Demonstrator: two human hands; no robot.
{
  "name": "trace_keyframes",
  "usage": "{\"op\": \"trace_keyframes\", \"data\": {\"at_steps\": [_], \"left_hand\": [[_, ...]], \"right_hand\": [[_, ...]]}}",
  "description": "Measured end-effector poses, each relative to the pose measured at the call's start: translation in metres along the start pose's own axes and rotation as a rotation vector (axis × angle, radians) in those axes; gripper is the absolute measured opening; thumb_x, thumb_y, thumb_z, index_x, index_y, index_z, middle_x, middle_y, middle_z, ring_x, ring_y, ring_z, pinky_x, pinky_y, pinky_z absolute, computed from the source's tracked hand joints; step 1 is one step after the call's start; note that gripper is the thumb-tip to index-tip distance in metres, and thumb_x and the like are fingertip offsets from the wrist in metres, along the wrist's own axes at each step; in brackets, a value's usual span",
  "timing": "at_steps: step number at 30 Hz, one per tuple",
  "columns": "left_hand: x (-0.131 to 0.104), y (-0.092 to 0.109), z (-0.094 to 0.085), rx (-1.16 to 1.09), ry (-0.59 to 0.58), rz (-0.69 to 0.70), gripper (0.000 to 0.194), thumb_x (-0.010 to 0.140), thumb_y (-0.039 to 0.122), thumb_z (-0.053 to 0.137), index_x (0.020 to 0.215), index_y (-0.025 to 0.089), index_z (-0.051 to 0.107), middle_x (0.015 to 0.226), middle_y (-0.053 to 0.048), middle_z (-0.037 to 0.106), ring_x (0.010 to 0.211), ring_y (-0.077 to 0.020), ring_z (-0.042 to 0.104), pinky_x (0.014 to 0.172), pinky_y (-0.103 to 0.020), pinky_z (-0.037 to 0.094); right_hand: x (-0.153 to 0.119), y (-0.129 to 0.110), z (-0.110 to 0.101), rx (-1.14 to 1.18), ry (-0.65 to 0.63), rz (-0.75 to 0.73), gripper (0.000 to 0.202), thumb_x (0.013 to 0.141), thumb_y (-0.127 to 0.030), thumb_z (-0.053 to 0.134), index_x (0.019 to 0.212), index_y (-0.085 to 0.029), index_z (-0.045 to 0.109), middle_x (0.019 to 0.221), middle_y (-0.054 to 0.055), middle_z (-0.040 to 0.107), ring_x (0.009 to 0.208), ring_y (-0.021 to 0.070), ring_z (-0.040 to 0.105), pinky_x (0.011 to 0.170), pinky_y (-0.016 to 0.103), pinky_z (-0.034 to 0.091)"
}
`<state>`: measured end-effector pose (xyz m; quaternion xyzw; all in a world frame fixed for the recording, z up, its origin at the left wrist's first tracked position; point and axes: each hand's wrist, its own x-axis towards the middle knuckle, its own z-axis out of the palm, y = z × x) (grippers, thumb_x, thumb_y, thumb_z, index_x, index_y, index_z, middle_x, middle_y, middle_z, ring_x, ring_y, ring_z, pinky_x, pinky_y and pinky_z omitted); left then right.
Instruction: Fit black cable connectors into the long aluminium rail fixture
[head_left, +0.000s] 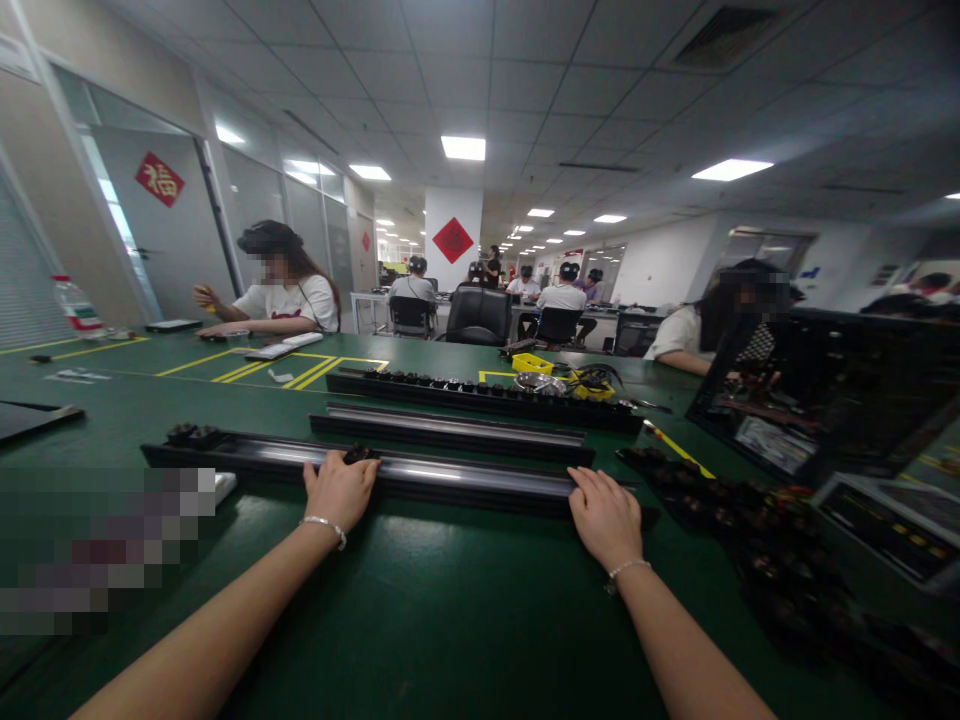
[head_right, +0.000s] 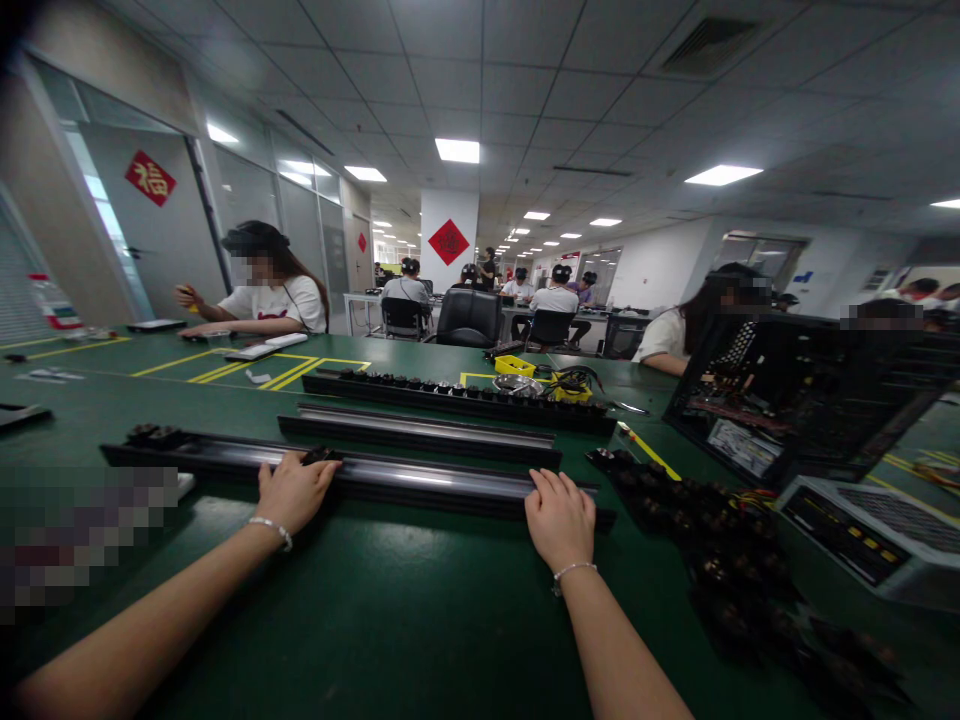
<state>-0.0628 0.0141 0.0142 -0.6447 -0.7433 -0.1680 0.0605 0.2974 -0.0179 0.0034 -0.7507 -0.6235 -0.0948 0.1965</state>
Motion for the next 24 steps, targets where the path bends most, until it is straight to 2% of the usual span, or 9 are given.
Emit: {"op": "trace_keyframes", "data": {"at_steps": [7,17,24], "left_hand": [[0.0,0.0,0.002,0.009,0.009,0.017,0.038,0.09,0.04,0.033,0.103,0.033,0.068,0.109,-0.013,0.058,0.11,-0.0272,0.049,0.1,-0.056,0.022],[-0.006,0.011,0.004,0.029,0.0,0.093,0.039,0.091,0.039,0.031,0.107,0.032,0.066,0.112,-0.014,0.057,0.114,-0.0284,0.047,0.1,-0.056,0.022],[-0.006,0.01,0.003,0.03,0.0,0.099,0.038,0.091,0.039,0.032,0.107,0.033,0.066,0.111,-0.013,0.058,0.111,-0.0279,0.048,0.099,-0.056,0.024]], "right_hand": [[-0.001,-0.001,-0.002,0.019,-0.012,0.008,0.048,0.085,-0.028,0.027,0.123,-0.026,0.056,0.131,-0.001,0.053,0.125,0.0187,0.039,0.102,0.04,0.025],[-0.001,-0.002,-0.005,0.017,-0.036,0.013,0.049,0.086,-0.03,0.025,0.124,-0.026,0.055,0.131,-0.001,0.053,0.125,0.0193,0.038,0.102,0.041,0.026],[-0.001,0.001,0.001,0.011,0.027,-0.002,0.046,0.084,-0.028,0.029,0.12,-0.026,0.057,0.129,-0.002,0.055,0.123,0.018,0.041,0.102,0.039,0.027]]}}
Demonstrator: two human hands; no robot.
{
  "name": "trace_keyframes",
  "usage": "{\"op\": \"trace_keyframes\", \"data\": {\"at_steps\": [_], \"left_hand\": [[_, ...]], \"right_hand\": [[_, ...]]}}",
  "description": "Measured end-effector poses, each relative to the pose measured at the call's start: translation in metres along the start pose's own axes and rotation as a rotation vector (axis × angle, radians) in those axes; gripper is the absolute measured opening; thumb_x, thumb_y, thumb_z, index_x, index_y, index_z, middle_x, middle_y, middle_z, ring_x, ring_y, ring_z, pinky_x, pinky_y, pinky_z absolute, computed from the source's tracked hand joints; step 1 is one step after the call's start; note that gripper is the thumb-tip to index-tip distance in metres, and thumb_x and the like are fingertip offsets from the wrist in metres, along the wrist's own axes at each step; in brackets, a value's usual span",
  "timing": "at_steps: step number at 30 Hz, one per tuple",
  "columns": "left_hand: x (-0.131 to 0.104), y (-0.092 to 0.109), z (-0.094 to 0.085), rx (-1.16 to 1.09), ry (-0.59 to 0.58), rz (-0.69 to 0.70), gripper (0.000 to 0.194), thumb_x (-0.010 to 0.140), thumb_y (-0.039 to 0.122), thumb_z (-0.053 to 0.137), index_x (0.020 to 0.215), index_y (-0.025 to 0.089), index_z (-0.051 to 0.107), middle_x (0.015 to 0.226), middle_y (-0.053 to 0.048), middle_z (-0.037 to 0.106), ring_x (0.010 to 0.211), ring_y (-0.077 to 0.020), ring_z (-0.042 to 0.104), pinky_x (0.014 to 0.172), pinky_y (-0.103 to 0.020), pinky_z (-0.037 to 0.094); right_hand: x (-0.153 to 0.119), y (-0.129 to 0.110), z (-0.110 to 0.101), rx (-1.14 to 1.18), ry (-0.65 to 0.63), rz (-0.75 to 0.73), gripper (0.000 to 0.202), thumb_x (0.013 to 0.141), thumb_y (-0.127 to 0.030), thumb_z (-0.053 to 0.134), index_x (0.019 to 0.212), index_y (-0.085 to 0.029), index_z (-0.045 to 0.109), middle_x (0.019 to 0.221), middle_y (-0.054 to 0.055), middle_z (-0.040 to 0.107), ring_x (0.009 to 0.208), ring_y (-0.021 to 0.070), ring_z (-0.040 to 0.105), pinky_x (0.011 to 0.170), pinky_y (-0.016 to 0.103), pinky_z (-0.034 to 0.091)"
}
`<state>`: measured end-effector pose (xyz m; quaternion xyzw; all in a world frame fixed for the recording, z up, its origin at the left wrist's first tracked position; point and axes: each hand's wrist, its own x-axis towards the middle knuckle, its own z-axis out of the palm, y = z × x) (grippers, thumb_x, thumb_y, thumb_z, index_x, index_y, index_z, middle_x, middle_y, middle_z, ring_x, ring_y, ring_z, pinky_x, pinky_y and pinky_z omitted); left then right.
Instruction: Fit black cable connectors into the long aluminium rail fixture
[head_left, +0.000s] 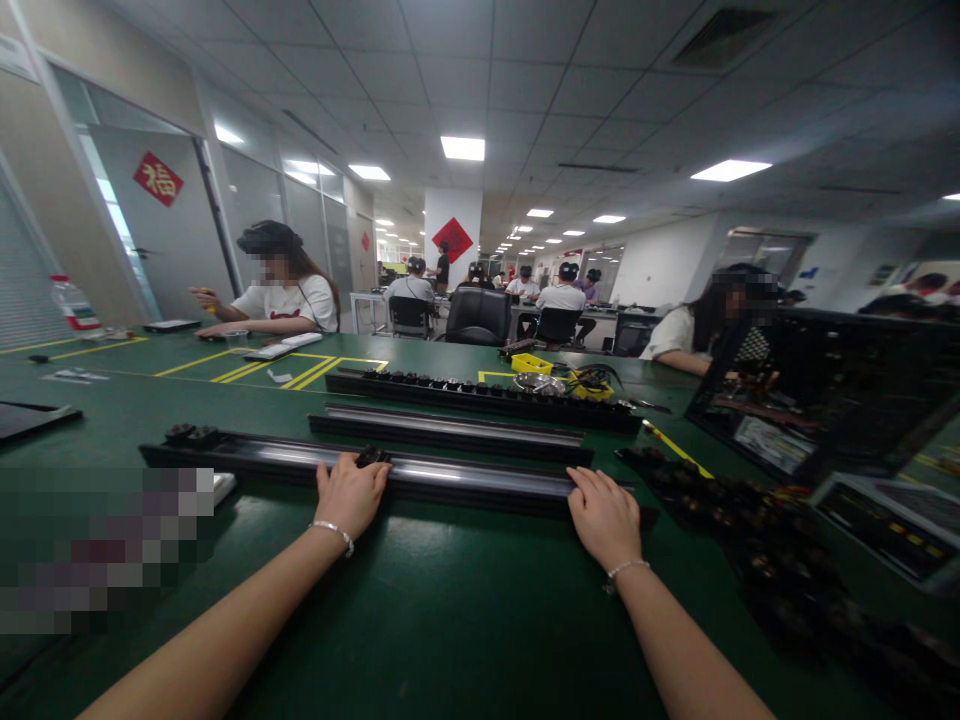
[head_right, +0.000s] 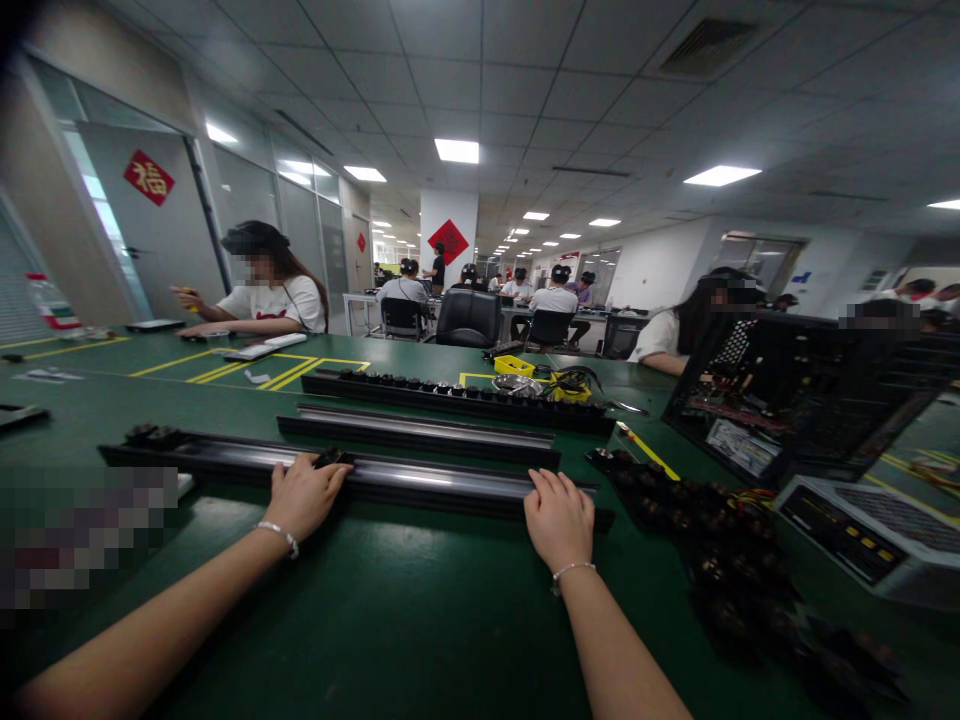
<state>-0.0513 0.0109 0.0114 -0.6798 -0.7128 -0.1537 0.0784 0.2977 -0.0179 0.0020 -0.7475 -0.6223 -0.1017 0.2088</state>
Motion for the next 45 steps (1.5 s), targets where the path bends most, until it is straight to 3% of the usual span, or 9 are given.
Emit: {"op": "trace_keyframes", "data": {"at_steps": [45], "left_hand": [[-0.003,0.0065,0.0028,-0.02,0.025,0.031,0.037,0.091,0.037,0.033,0.11,0.032,0.065,0.111,-0.013,0.059,0.113,-0.0272,0.047,0.1,-0.054,0.025]], "right_hand": [[0.0006,-0.0005,-0.0025,-0.01,-0.048,0.014,0.047,0.085,-0.029,0.028,0.123,-0.027,0.056,0.131,-0.002,0.053,0.125,0.0174,0.039,0.103,0.039,0.026]]}}
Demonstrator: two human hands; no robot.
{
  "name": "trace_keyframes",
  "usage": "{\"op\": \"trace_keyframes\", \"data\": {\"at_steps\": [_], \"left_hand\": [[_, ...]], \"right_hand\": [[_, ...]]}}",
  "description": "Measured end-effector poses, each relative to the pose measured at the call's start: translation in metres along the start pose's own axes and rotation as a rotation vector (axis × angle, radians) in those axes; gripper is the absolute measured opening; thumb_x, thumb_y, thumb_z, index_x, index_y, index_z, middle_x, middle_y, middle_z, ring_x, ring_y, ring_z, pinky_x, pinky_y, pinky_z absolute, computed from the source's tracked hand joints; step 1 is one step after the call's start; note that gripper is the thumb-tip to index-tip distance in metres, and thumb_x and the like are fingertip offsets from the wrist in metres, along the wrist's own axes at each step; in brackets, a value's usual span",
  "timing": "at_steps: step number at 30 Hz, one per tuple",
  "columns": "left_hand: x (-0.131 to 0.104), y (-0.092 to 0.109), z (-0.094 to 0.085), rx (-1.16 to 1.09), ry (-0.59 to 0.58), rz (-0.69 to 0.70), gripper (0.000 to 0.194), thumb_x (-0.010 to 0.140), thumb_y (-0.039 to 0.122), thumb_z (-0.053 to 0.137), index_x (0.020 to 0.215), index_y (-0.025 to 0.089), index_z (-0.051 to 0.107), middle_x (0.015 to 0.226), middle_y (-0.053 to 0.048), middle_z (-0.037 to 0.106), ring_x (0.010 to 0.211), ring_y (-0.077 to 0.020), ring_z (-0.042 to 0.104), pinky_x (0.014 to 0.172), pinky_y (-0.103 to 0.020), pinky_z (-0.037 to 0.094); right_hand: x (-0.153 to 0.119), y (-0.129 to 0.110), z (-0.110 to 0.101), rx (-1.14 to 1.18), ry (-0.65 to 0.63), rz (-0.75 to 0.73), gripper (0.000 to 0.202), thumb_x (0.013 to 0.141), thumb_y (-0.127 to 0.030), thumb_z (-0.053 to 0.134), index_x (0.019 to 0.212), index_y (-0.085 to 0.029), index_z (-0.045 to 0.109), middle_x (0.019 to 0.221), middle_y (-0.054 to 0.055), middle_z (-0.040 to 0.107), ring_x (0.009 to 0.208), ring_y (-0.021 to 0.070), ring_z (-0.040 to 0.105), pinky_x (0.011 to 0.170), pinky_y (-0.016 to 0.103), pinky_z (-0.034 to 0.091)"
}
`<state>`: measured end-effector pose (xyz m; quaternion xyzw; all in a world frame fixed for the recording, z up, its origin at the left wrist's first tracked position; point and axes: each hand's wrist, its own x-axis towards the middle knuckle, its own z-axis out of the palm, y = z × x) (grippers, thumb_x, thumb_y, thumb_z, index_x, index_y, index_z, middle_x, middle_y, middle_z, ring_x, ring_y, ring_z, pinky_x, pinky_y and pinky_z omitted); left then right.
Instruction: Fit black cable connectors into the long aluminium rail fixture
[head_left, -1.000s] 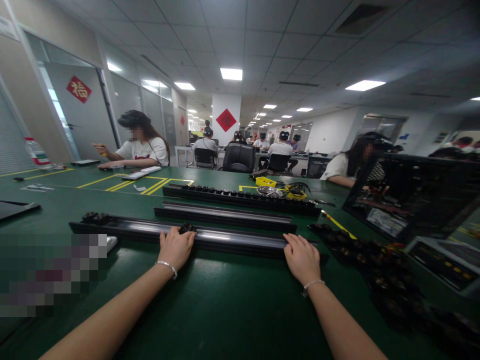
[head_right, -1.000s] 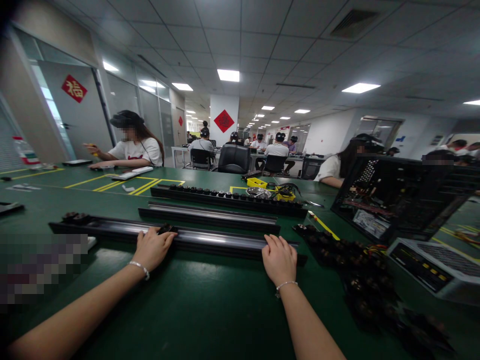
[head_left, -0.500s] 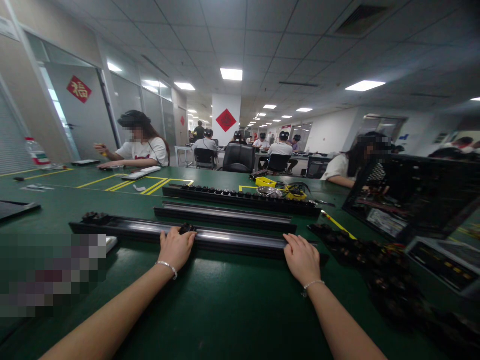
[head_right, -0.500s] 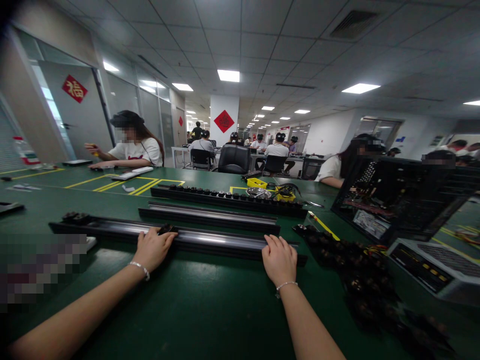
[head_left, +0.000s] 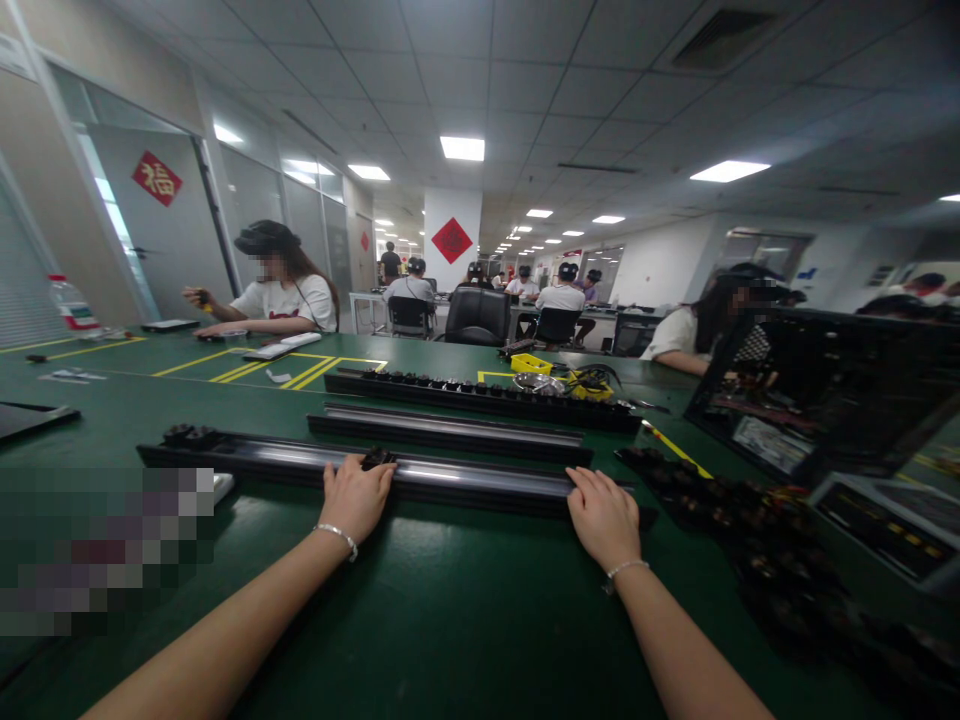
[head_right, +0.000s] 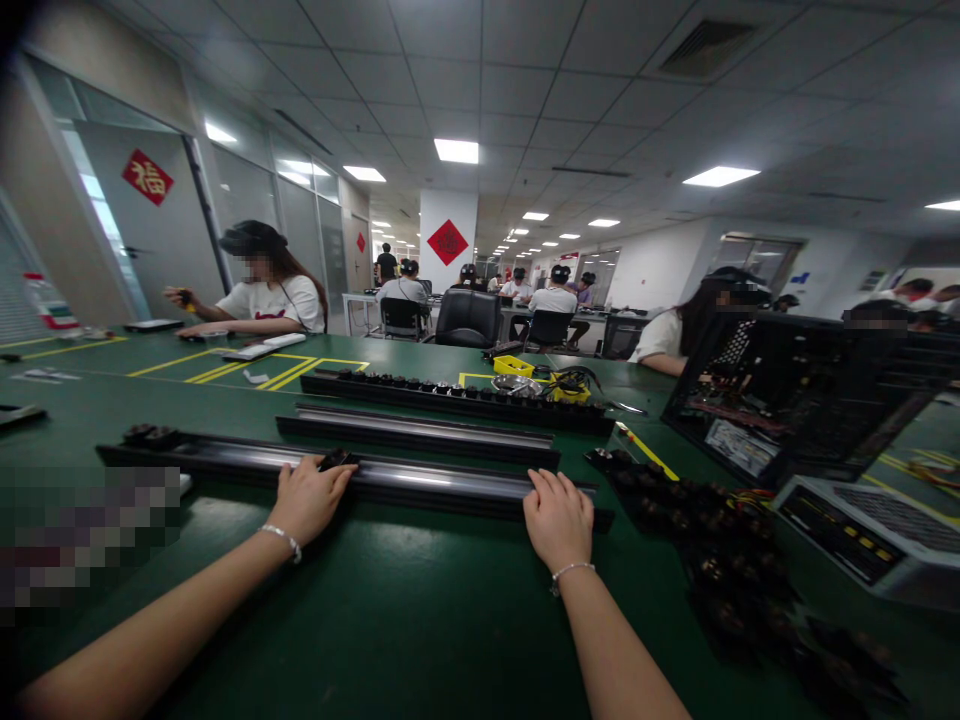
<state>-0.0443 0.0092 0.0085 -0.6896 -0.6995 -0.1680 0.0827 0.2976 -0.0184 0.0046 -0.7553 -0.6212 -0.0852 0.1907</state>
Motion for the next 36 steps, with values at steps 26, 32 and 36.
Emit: {"op": "trace_keyframes", "data": {"at_steps": [26,32,36], "left_hand": [[-0.0023,0.0059,0.0006,0.005,-0.016,0.017,0.036,0.091,0.036,0.035,0.113,0.032,0.063,0.117,-0.013,0.056,0.114,-0.0271,0.048,0.099,-0.052,0.026],[-0.0034,0.0073,0.0012,-0.017,-0.005,0.033,0.037,0.091,0.036,0.034,0.113,0.032,0.063,0.116,-0.013,0.056,0.113,-0.0265,0.048,0.1,-0.052,0.025],[-0.0047,0.0089,0.0018,-0.035,0.001,0.046,0.037,0.09,0.036,0.035,0.112,0.031,0.063,0.116,-0.012,0.057,0.113,-0.0268,0.048,0.101,-0.052,0.025]], "right_hand": [[-0.0005,-0.0016,-0.0027,0.003,-0.011,0.004,0.047,0.086,-0.03,0.027,0.123,-0.027,0.056,0.131,-0.001,0.053,0.125,0.0184,0.039,0.102,0.04,0.025],[0.0,-0.001,-0.0018,0.0,-0.014,0.003,0.048,0.086,-0.029,0.026,0.123,-0.027,0.056,0.131,0.0,0.053,0.125,0.0188,0.039,0.103,0.04,0.025],[-0.0002,-0.0014,-0.002,0.003,-0.016,0.004,0.048,0.086,-0.029,0.027,0.124,-0.027,0.055,0.131,-0.001,0.053,0.125,0.0187,0.038,0.103,0.04,0.025]]}}
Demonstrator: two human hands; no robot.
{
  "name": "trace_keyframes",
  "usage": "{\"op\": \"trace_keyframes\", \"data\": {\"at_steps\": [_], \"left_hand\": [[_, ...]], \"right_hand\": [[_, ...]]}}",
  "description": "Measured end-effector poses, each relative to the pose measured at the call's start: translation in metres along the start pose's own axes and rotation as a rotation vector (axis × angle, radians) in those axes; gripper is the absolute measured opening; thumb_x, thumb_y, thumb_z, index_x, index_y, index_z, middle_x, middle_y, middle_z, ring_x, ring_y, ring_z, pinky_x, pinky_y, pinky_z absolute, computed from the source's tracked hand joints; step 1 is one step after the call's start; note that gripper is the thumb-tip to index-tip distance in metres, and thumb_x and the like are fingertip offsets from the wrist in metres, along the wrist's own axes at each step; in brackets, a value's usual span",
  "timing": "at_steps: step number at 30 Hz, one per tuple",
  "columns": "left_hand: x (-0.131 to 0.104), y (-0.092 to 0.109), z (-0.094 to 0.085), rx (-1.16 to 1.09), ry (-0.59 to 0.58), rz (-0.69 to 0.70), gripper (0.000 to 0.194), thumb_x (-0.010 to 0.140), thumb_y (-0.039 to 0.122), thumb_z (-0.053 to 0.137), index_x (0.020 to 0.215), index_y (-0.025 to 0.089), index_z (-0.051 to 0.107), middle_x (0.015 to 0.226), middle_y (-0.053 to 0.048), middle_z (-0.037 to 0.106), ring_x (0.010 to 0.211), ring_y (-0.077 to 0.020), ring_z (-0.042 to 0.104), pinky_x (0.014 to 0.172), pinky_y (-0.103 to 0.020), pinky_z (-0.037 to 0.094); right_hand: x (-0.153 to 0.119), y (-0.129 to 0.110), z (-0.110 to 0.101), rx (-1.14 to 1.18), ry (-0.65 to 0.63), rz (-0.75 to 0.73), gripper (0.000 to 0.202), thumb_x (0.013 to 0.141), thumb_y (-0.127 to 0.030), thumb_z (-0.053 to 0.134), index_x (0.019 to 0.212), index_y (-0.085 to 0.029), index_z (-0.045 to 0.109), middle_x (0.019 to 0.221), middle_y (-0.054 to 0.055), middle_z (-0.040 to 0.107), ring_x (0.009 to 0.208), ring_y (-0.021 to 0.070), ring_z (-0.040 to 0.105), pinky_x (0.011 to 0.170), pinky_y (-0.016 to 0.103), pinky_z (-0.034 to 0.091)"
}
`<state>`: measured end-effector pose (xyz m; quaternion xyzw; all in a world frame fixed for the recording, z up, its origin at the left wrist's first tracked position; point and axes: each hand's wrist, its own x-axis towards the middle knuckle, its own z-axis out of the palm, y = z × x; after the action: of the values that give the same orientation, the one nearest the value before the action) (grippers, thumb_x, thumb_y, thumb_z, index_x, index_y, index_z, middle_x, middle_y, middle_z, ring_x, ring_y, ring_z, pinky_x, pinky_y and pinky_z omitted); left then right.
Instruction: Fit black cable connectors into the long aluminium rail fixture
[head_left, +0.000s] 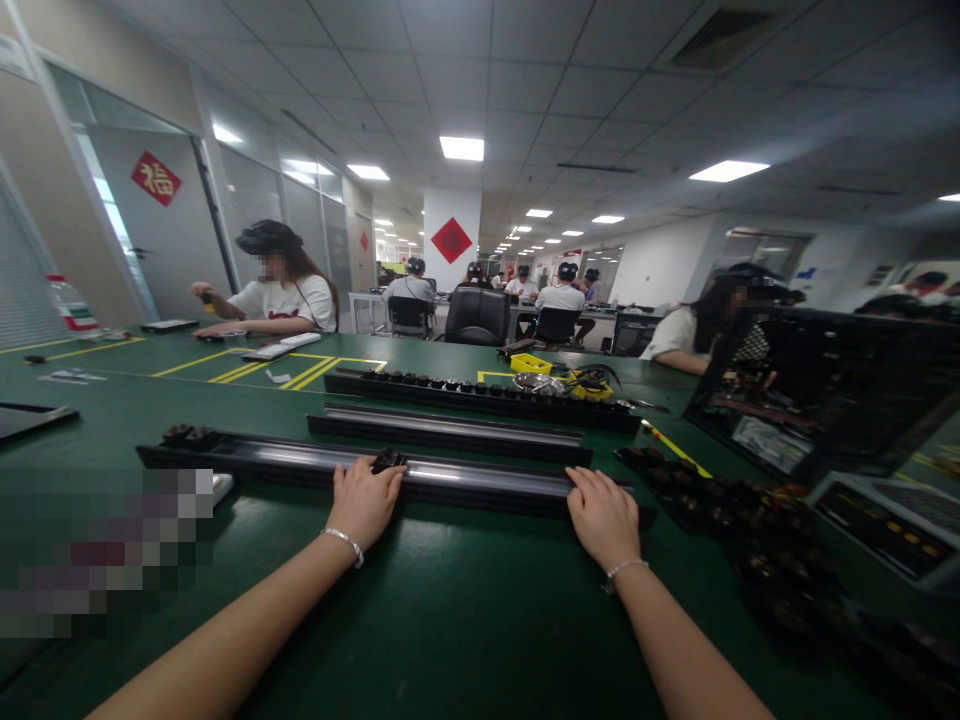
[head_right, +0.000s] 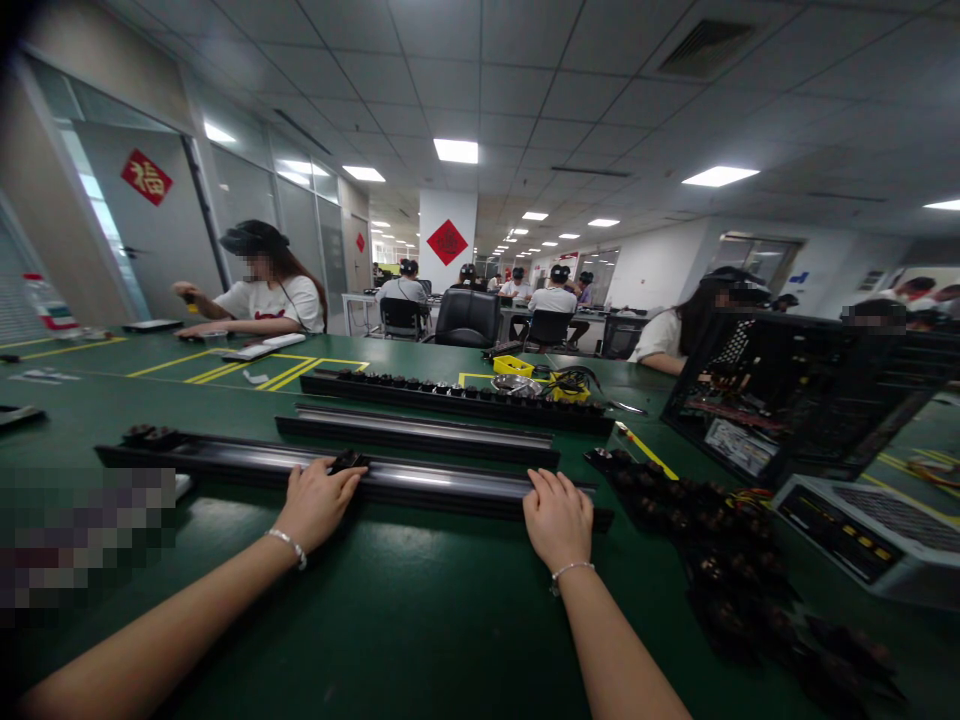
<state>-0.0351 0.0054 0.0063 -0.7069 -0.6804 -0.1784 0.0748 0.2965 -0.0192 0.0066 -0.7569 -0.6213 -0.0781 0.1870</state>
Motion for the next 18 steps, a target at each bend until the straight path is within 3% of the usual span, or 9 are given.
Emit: {"op": "trace_keyframes", "data": {"at_steps": [15,18], "left_hand": [[-0.0036,0.004,0.0022,-0.023,0.04,0.113,0.036,0.089,0.035,0.036,0.111,0.03,0.065,0.111,-0.011,0.06,0.115,-0.0285,0.047,0.099,-0.051,0.031],[-0.0031,0.0025,0.003,-0.004,0.055,0.129,0.038,0.089,0.036,0.037,0.119,0.03,0.059,0.113,-0.012,0.059,0.113,-0.0286,0.048,0.097,-0.048,0.033]], "right_hand": [[-0.0005,0.0008,0.0012,-0.022,0.02,-0.013,0.047,0.085,-0.028,0.028,0.123,-0.028,0.056,0.131,-0.001,0.053,0.125,0.018,0.039,0.101,0.038,0.027],[-0.0005,0.0004,0.0002,-0.022,0.012,-0.01,0.047,0.085,-0.028,0.028,0.123,-0.028,0.055,0.131,-0.001,0.053,0.125,0.018,0.039,0.101,0.038,0.027]]}}
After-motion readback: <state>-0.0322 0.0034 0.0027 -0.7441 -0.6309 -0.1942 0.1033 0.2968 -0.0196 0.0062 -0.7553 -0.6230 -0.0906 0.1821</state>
